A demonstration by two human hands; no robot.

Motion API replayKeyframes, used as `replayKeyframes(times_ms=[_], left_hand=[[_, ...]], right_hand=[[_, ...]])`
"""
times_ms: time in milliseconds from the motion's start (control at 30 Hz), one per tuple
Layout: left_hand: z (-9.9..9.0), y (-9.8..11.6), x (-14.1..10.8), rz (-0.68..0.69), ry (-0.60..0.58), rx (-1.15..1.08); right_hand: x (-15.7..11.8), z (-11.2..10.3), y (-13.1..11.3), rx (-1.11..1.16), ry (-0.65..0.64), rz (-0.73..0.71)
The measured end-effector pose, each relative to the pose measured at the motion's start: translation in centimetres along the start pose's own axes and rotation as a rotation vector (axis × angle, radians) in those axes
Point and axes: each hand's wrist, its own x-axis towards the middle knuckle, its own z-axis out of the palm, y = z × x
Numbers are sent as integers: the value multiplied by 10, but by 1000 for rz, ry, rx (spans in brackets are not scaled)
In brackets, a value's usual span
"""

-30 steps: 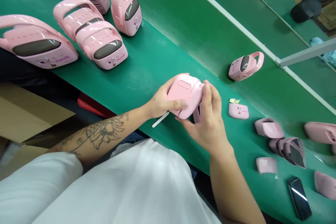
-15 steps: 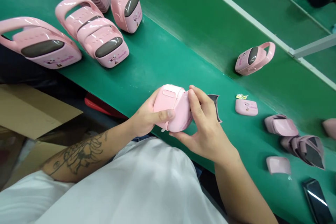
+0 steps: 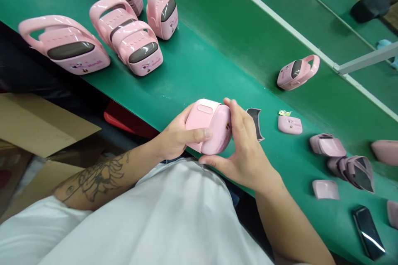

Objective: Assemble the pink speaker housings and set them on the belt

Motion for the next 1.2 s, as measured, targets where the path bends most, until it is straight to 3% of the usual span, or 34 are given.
replayKeyframes(times_ms=[600, 867, 1000, 1200], left_hand=[[6, -2, -35, -10, 127, -16], [12, 9, -46, 61, 202, 392], [21, 13, -50, 34, 225, 409], [22, 8, -49, 44, 171, 416]], right_hand=[[-13, 15, -40, -80, 113, -23], [-30, 22, -54, -97, 192, -7], [-34, 20, -60, -96, 199, 18], [-34, 16, -55, -84, 207, -40]])
